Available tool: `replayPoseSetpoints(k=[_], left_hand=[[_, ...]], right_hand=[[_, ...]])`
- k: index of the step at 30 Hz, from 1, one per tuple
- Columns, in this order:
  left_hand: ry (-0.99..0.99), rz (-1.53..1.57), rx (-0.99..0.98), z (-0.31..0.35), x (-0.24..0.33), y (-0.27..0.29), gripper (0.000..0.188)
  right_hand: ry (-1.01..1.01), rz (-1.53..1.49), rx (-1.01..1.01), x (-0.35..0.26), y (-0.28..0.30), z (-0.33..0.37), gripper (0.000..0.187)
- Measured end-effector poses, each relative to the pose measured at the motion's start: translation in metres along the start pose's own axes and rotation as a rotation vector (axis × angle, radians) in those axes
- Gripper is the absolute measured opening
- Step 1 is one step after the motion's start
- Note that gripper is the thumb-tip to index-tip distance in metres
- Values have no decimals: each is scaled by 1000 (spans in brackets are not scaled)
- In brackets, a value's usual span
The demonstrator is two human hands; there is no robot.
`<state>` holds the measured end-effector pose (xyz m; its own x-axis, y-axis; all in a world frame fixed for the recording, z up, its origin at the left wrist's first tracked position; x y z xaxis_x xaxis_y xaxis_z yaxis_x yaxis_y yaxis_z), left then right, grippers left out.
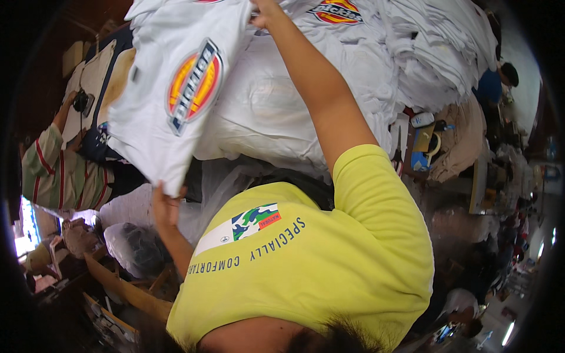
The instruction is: The person folds several white t-shirts, using shears to trim loose threads and smoothing the fabric by hand before stacking them on a table.
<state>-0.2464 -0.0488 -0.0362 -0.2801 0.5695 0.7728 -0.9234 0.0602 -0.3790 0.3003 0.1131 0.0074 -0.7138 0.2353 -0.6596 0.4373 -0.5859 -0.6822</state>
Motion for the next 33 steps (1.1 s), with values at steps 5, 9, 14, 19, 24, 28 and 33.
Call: replayPoseSetpoints(k=[5, 9, 14, 19, 24, 28, 33], left_hand=[[64, -1104, 118, -11, -96, 14, 39], [135, -1012, -330, -21, -79, -43, 25], [-277, -884, -515, -41, -46, -157, 20], [-617, -988, -594, -40, -64, -250, 19], [-820, -976, -723, -22, -101, -277, 20], [-901, -853, -574, -2, -90, -266, 29], [-1114, -771, -139, -8, -47, -204, 42]], right_hand=[[241, 430, 137, -12, 95, 147, 28], [546, 709, 246, -45, 192, 256, 22], [942, 1614, 818, -65, 300, 379, 30], [680, 1688, 852, -37, 306, 408, 36], [712, 1846, 1142, -27, 263, 406, 33], [537, 1058, 468, -41, 225, 430, 22], [1179, 288, 413, -111, 225, 571, 28]])
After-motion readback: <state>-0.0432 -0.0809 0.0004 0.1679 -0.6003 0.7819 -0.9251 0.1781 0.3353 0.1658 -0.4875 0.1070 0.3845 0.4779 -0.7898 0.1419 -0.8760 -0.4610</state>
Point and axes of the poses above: each hand's wrist, its own z-axis away from the middle knuckle, its own y-axis out of the back of the hand, x = y × z, the point moved 4 cm from there along -z, towards the middle knuckle, and after that the axes turned 10 degrees about x, right-handed, at the moved point
